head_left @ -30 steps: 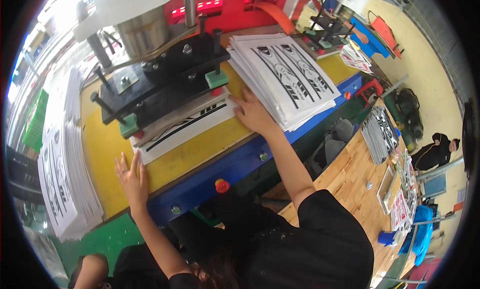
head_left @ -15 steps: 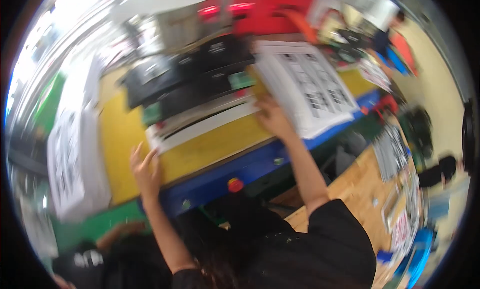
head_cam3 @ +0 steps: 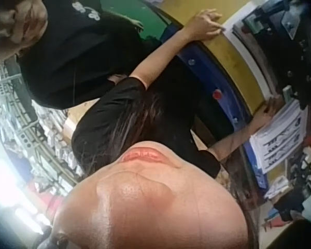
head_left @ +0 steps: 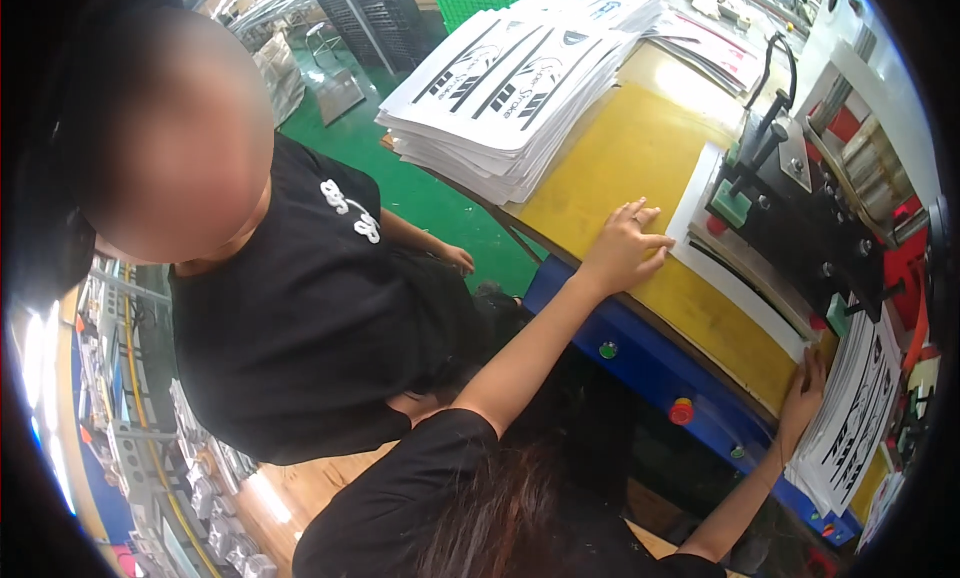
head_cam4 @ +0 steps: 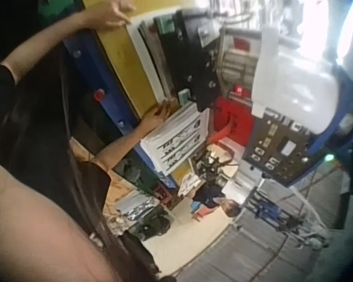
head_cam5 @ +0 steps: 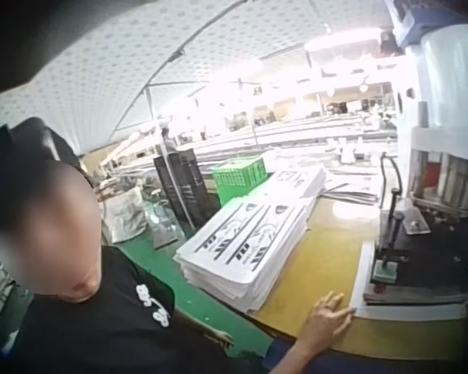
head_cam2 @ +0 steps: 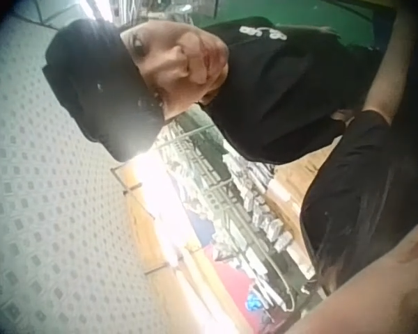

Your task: Operating a heat press or similar machine to print or apply designs to sheets of paper or vinyl.

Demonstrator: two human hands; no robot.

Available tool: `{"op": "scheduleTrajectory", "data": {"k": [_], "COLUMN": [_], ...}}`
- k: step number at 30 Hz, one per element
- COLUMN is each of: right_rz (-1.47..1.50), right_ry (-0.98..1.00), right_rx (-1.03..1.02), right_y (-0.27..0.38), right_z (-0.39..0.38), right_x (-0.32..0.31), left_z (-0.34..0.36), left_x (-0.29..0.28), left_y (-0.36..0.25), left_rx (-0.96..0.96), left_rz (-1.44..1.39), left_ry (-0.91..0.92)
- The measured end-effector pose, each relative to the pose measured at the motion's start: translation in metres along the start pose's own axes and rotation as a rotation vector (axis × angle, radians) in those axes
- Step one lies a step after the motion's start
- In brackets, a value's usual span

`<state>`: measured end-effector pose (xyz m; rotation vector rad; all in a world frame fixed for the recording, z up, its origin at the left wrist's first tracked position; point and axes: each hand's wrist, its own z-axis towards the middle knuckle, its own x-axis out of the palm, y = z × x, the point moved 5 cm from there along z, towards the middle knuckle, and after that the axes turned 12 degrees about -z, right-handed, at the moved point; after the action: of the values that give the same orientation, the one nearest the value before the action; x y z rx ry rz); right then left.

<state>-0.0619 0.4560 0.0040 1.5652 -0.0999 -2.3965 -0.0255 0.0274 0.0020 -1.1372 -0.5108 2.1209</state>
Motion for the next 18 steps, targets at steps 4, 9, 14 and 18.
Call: {"op": "scheduleTrajectory", "data": {"k": [4, 9, 14, 18], "right_rz": [0.03, 0.033, 0.024, 0.049], "right_ry": [0.004, -0.013, -0.032, -0.042], "right_rx": [0.019, 0.05, 0.037, 0.066], "right_y": [-0.007, 0.0, 0.014, 0.016], "right_z": [-0.001, 0.003, 0.004, 0.002], "right_x": [0.002, 0.001, -0.007, -0.009], "left_z": [0.003, 0.01, 0.012, 0.011], "left_x": [0.008, 0.005, 0.003, 0.004], "left_y": [0.0, 0.005, 0.005, 0.0], "left_rx": [-0.008, 0.019, -0.009, -0.033], "left_rz": [-0.001, 0.005, 0.066, 0.038], "left_ry": [0.022, 0.009, 0.038, 0.071]}}
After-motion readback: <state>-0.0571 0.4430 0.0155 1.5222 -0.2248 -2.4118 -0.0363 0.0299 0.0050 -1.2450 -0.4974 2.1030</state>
